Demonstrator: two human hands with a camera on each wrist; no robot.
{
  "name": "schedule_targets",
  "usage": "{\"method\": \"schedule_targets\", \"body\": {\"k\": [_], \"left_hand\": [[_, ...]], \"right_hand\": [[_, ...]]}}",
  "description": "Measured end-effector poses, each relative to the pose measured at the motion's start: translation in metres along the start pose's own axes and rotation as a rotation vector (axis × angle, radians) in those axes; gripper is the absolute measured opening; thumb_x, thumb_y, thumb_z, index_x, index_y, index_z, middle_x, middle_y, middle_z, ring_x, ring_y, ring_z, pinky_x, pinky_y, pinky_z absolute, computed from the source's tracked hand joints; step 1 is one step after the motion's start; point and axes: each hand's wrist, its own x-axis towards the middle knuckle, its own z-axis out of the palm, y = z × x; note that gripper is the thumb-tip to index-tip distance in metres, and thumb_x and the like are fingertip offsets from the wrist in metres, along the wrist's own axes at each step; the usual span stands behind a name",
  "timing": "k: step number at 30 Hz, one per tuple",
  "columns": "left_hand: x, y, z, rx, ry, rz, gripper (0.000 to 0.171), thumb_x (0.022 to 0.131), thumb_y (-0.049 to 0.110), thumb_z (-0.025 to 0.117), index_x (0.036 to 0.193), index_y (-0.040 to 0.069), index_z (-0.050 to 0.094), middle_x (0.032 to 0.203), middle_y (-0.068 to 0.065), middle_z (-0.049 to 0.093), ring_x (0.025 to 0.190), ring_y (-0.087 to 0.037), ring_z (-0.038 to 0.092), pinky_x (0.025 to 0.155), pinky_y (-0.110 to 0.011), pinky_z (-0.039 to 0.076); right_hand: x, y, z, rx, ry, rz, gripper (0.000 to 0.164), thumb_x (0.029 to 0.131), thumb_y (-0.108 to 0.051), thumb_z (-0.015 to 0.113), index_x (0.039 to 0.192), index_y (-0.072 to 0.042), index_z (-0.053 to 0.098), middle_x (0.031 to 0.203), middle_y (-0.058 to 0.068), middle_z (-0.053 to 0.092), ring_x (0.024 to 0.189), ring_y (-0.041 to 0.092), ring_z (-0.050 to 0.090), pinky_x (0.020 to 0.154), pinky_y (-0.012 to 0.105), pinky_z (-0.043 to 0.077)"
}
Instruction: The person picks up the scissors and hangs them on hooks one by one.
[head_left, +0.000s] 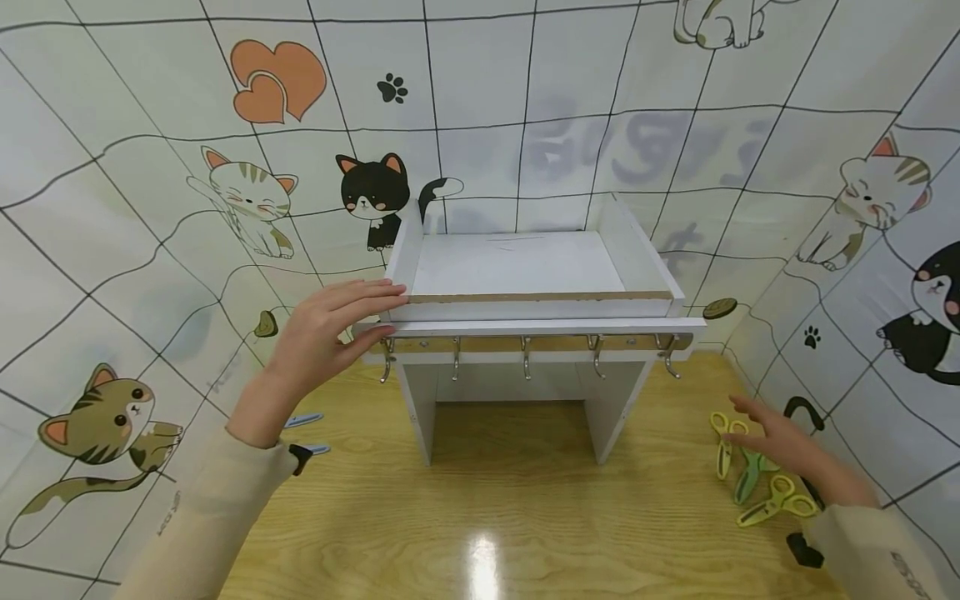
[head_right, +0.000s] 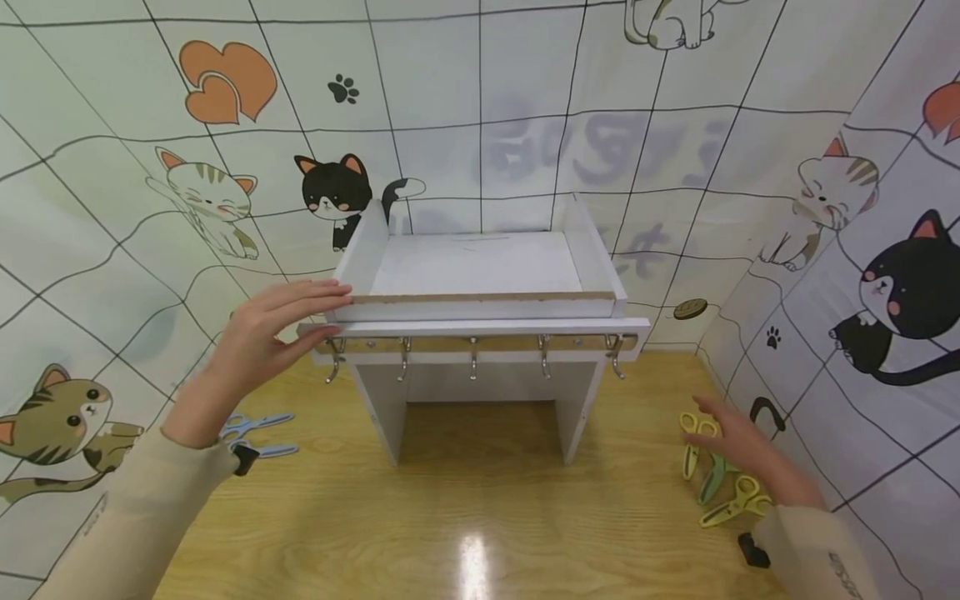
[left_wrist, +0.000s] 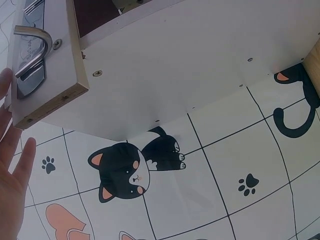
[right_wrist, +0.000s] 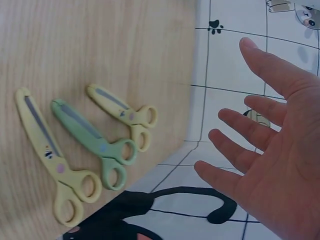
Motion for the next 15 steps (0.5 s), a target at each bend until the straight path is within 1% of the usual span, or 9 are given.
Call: {"method": "schedule_targets", "body": {"k": [6, 11, 15], "left_hand": [[0.0, 0.0, 0.001, 0.0, 0.012, 0.004, 0.055, 0.074, 0.001, 0.085, 0.126, 0.011, 0.071, 0.126, -0.007, 0.071, 0.118, -0.027, 0.067, 0.106, -0.032, 0.049], [0.0, 0.0, 0.001, -0.004, 0.014, 0.0, 0.055, 0.075, 0.002, 0.085, 0.126, 0.012, 0.07, 0.128, -0.006, 0.07, 0.119, -0.026, 0.066, 0.106, -0.031, 0.049], [0.0, 0.001, 0.001, -0.013, 0.021, -0.003, 0.055, 0.074, 0.001, 0.085, 0.126, 0.012, 0.07, 0.127, -0.006, 0.071, 0.118, -0.026, 0.067, 0.105, -0.03, 0.05]], "right_hand": [[-0.002, 0.008, 0.01, -0.02, 0.01, 0.034, 0.079, 0.097, -0.035, 0.064, 0.146, 0.016, 0.028, 0.139, 0.046, 0.041, 0.121, 0.063, 0.045, 0.088, 0.071, 0.045], [-0.004, 0.015, 0.019, 0.018, 0.013, 0.079, 0.077, 0.1, -0.035, 0.061, 0.146, 0.017, 0.028, 0.137, 0.045, 0.043, 0.12, 0.061, 0.049, 0.088, 0.067, 0.049], [-0.004, 0.018, 0.024, 0.034, 0.022, 0.102, 0.074, 0.101, -0.036, 0.058, 0.143, 0.019, 0.033, 0.132, 0.044, 0.049, 0.117, 0.06, 0.052, 0.086, 0.065, 0.051]]}}
